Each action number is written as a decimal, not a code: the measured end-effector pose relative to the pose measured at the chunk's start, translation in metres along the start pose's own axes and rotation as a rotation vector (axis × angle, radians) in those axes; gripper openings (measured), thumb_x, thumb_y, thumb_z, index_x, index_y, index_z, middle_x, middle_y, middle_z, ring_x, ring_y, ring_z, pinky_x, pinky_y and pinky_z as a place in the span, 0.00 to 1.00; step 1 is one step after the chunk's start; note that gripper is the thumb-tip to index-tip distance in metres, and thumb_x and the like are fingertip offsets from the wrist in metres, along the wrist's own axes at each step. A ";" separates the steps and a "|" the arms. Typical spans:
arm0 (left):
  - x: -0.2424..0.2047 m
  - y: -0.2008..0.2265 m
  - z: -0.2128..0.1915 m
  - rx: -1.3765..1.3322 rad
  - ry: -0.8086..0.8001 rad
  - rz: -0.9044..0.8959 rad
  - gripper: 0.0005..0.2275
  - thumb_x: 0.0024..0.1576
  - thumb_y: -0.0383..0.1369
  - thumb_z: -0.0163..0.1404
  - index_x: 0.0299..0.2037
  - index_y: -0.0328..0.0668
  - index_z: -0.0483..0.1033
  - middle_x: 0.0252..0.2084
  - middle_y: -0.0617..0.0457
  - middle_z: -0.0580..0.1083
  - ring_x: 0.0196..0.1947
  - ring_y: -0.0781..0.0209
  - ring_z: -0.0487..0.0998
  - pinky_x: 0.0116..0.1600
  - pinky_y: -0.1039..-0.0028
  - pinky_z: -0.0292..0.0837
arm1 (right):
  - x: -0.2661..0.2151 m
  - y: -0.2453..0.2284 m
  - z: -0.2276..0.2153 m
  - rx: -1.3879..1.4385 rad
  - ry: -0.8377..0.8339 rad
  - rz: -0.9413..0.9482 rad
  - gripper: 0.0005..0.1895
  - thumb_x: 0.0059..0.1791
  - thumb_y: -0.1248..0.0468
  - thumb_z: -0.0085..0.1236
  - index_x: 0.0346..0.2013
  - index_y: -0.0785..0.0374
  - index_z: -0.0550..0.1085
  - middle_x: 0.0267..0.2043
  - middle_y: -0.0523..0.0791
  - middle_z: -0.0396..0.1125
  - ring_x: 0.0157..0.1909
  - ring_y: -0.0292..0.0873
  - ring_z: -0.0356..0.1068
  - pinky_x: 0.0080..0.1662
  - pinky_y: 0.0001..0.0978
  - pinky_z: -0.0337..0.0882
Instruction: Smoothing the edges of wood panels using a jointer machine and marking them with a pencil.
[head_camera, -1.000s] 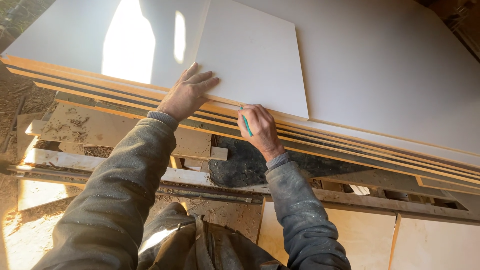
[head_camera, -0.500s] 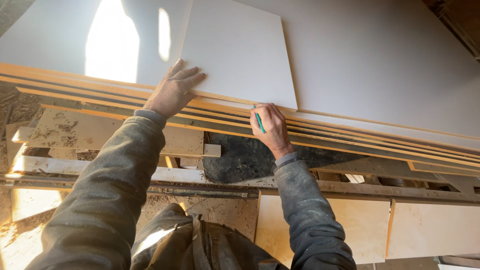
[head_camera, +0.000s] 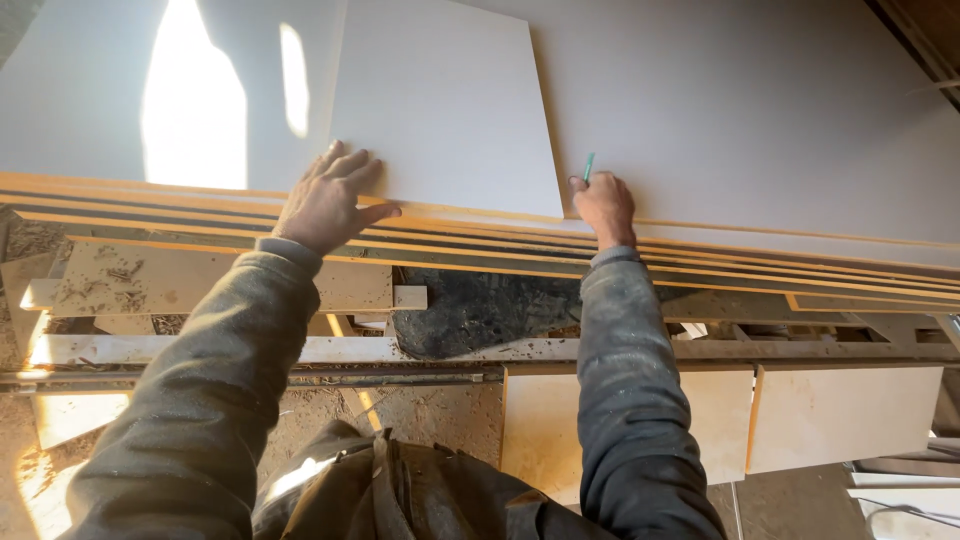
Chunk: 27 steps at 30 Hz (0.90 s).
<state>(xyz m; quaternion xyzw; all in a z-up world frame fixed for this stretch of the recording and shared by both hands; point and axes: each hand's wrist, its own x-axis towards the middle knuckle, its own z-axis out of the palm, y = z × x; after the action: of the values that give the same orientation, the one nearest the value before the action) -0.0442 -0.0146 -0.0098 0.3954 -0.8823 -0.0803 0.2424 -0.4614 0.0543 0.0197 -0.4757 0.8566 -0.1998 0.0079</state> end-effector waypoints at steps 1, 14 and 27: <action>0.002 -0.007 0.009 0.023 -0.002 0.000 0.35 0.52 0.58 0.55 0.64 0.42 0.72 0.69 0.46 0.67 0.74 0.35 0.56 0.74 0.49 0.51 | 0.006 0.001 0.007 -0.088 -0.085 0.014 0.23 0.55 0.46 0.53 0.38 0.65 0.78 0.41 0.57 0.74 0.46 0.60 0.73 0.50 0.54 0.71; 0.008 -0.004 0.042 0.044 0.088 -0.155 0.37 0.59 0.60 0.45 0.70 0.39 0.63 0.73 0.41 0.60 0.75 0.38 0.52 0.74 0.48 0.47 | -0.055 -0.090 0.010 0.110 0.213 -0.321 0.18 0.56 0.53 0.57 0.54 0.62 0.74 0.53 0.52 0.73 0.56 0.55 0.74 0.56 0.49 0.72; -0.185 0.045 -0.020 -0.008 0.071 -0.514 0.22 0.59 0.45 0.52 0.60 0.42 0.70 0.60 0.41 0.70 0.54 0.40 0.75 0.57 0.54 0.72 | -0.078 -0.133 0.036 0.020 0.090 -0.996 0.27 0.54 0.51 0.58 0.65 0.58 0.70 0.67 0.55 0.63 0.68 0.64 0.58 0.65 0.62 0.55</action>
<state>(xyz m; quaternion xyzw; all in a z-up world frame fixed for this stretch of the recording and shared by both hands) 0.0413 0.1528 -0.0449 0.6082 -0.7435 -0.1289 0.2463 -0.3036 0.0434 0.0193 -0.8178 0.5229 -0.2078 -0.1210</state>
